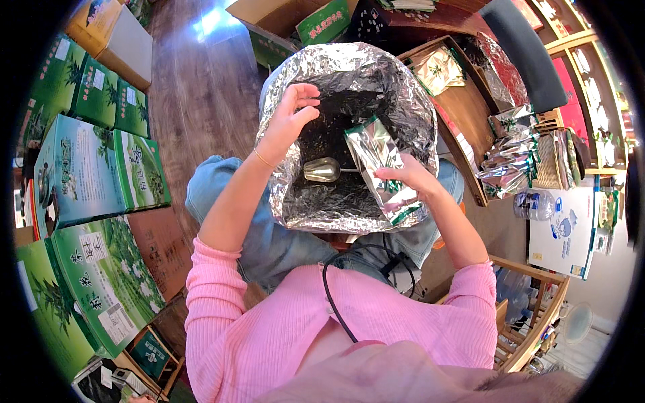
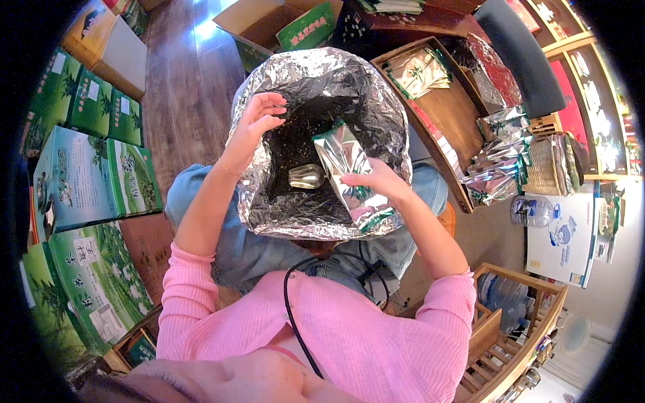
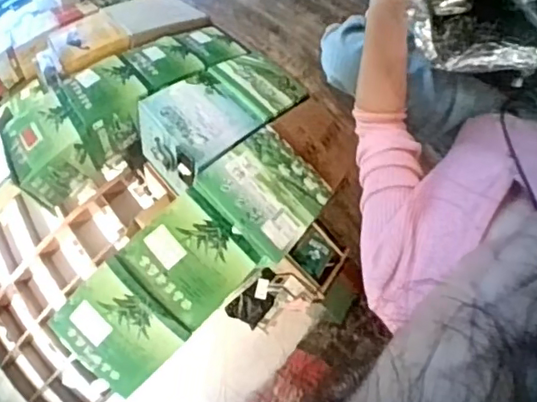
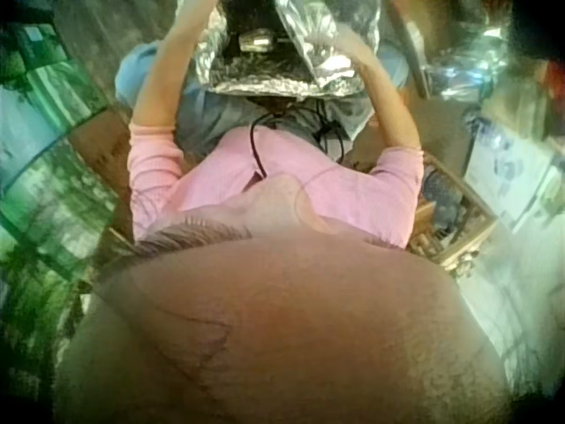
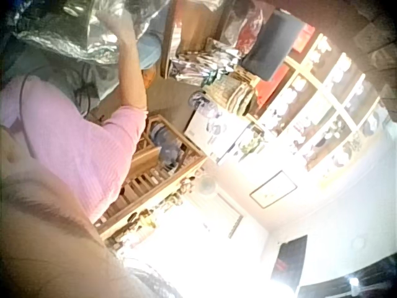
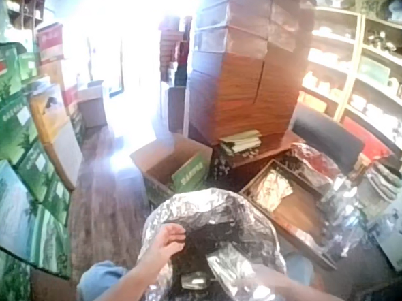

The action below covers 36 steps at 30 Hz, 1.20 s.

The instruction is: The person scoops loose tea leaves from a large foil-lined bag using a metal scoop and transfers them into small silver foil packets. The person seals each packet and places it on a nearby wooden surface. The process is repeated multiple times.

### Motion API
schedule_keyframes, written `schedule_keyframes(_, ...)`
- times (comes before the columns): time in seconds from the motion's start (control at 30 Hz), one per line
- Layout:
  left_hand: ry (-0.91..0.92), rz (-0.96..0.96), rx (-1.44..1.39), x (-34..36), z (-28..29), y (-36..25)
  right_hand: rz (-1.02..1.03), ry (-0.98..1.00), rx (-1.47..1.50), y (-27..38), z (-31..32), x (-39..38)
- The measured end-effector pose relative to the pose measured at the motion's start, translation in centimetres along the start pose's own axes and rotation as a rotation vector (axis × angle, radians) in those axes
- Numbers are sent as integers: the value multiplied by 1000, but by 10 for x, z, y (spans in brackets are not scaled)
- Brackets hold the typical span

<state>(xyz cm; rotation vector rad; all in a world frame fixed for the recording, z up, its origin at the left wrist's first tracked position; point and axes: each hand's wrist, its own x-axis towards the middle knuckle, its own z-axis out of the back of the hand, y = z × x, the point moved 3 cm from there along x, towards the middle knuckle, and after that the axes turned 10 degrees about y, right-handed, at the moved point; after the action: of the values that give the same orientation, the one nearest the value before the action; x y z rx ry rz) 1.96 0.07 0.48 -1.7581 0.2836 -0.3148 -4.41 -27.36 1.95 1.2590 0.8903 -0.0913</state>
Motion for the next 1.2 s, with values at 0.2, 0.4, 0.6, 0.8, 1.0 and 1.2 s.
schedule_keyframes(0.2,-14,7,-23,0,0,-4,40,-24,-26,11,0,-7)
schedule_keyframes(0.4,14,19,65,0,-1,2,334,5,-65,-10,-1,5)
schedule_keyframes(0.6,0,41,51,-1,-1,0,349,-5,-29,-16,-5,4)
schedule_keyframes(0.8,22,49,50,-1,-3,3,354,-61,-94,-14,-4,3)
schedule_keyframes(1.0,55,83,67,-1,-5,6,384,-79,-38,-15,-4,4)
schedule_keyframes(1.2,131,175,85,-6,-12,11,382,-111,66,-3,0,-2)
